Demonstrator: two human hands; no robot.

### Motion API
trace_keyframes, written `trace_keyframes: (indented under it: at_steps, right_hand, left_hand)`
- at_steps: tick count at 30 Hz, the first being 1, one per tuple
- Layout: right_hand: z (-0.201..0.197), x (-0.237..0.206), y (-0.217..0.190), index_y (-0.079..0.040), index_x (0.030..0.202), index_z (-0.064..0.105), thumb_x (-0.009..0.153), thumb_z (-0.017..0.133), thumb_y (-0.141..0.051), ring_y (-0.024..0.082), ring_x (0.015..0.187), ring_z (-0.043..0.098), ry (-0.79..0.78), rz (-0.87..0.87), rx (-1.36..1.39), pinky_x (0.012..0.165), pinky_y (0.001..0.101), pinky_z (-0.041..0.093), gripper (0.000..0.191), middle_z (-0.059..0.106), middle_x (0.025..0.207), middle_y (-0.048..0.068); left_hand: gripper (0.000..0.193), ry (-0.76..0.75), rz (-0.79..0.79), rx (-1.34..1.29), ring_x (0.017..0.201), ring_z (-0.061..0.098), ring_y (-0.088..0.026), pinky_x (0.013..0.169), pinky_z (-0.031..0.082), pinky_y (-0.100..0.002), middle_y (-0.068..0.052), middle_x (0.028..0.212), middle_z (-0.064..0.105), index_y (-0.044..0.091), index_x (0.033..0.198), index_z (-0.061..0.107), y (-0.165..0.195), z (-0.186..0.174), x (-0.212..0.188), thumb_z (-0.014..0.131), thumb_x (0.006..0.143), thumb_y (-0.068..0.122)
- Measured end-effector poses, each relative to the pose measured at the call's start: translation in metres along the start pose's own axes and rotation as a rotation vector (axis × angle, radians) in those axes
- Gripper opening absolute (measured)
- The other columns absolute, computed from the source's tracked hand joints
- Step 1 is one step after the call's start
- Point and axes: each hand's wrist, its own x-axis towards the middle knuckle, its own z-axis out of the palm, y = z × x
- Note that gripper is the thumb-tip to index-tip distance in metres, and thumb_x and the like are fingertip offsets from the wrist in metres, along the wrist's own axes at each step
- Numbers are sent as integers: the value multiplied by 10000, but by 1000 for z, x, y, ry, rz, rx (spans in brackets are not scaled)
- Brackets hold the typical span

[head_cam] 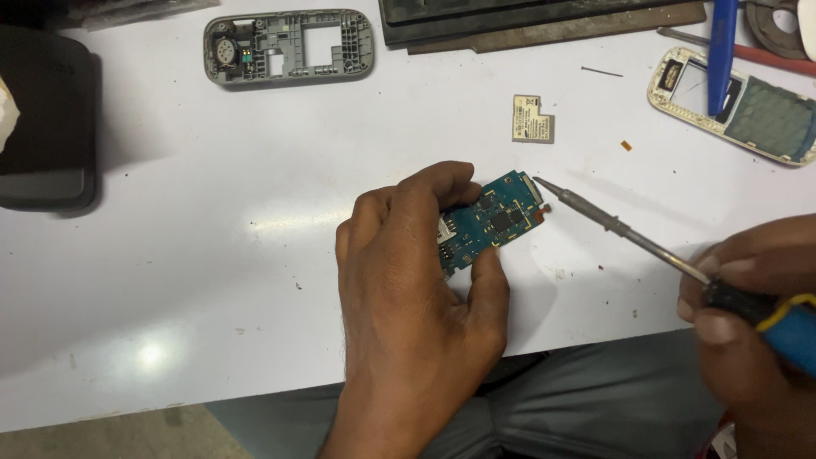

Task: The person holds a small green circuit board and uses a soldering iron to apply heat to a connector area. They then flip the board and use a small brush to clean the back side. The person continues to apply heat with the soldering iron to the same connector area.

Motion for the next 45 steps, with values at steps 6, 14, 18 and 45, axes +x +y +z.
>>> trace_keyframes:
  at_steps: [6,14,18,45]
  right_hand:
    - [-9,10,-9,-23,1055,561,841,716,-98,179,733,704,-170,-239,-226,677,292,606,274,640,1060,196]
    - [-5,14,-19,-32,1015,592,793,756,-89,177,727,663,-191,-172,-202,624,289,548,281,678,975,173]
    - [-6,16,-23,-28,1011,592,784,760,-74,178,716,670,-204,-146,-237,632,307,543,286,682,951,167]
    - [-2,15,-20,-22,1018,579,824,751,-128,216,737,683,-149,-121,-183,616,297,602,280,699,931,182]
  left_hand:
    - [560,-9,-7,-2,1063,616,-240,983,410,-434,-81,1111,732,12,1291,568,0,0,0,757,764,6]
    - [560,-8,-4,-5,1069,616,-238,996,408,-435,-82,1115,732,11,1294,566,0,0,1,757,767,7]
    - [563,-10,-6,-6,1069,613,-240,988,408,-431,-79,1122,736,14,1294,567,0,0,0,757,763,8]
    - [559,-7,-13,3,1061,617,-241,978,411,-430,-71,1121,742,25,1287,571,-1,1,1,760,761,12]
